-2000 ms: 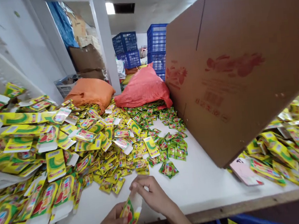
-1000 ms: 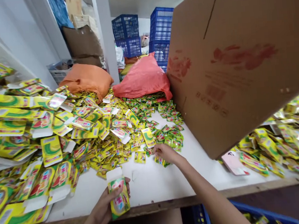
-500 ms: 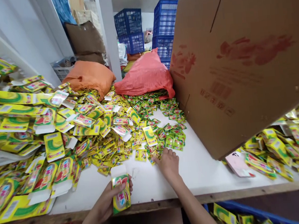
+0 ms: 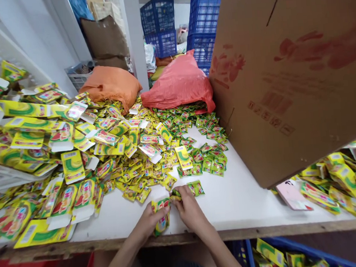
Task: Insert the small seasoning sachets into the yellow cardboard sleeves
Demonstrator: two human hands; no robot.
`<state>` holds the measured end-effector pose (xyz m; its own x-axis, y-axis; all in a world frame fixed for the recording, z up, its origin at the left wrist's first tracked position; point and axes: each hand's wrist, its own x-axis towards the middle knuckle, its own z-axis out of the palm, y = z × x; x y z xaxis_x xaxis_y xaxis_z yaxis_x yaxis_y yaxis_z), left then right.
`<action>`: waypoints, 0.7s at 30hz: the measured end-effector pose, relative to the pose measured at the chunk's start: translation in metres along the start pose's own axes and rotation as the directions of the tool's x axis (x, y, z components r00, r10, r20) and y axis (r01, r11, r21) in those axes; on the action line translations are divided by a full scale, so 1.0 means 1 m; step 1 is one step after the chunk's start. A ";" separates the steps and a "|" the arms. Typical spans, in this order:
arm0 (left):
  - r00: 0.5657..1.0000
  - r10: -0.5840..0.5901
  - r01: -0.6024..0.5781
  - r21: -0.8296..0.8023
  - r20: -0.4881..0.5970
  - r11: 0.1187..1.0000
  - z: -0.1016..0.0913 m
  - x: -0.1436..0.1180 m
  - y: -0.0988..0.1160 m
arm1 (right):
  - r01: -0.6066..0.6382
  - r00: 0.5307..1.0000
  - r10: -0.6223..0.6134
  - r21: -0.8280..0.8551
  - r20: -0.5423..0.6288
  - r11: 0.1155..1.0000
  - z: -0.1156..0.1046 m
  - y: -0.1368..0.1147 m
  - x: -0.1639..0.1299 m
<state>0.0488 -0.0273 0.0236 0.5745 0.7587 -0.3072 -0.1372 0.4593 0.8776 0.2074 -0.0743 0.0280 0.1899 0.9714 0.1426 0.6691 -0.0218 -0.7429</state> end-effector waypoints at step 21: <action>0.986 -0.009 -0.008 0.104 0.164 0.995 0.003 0.000 0.008 | 0.398 0.874 -0.370 -0.025 0.316 0.917 -0.027 -0.075 0.022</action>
<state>0.0500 -0.0246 0.0319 0.7000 0.6686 -0.2510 -0.0569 0.4026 0.9136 0.1810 -0.0581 0.1045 -0.3089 0.9313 0.1931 0.7070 0.3606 -0.6084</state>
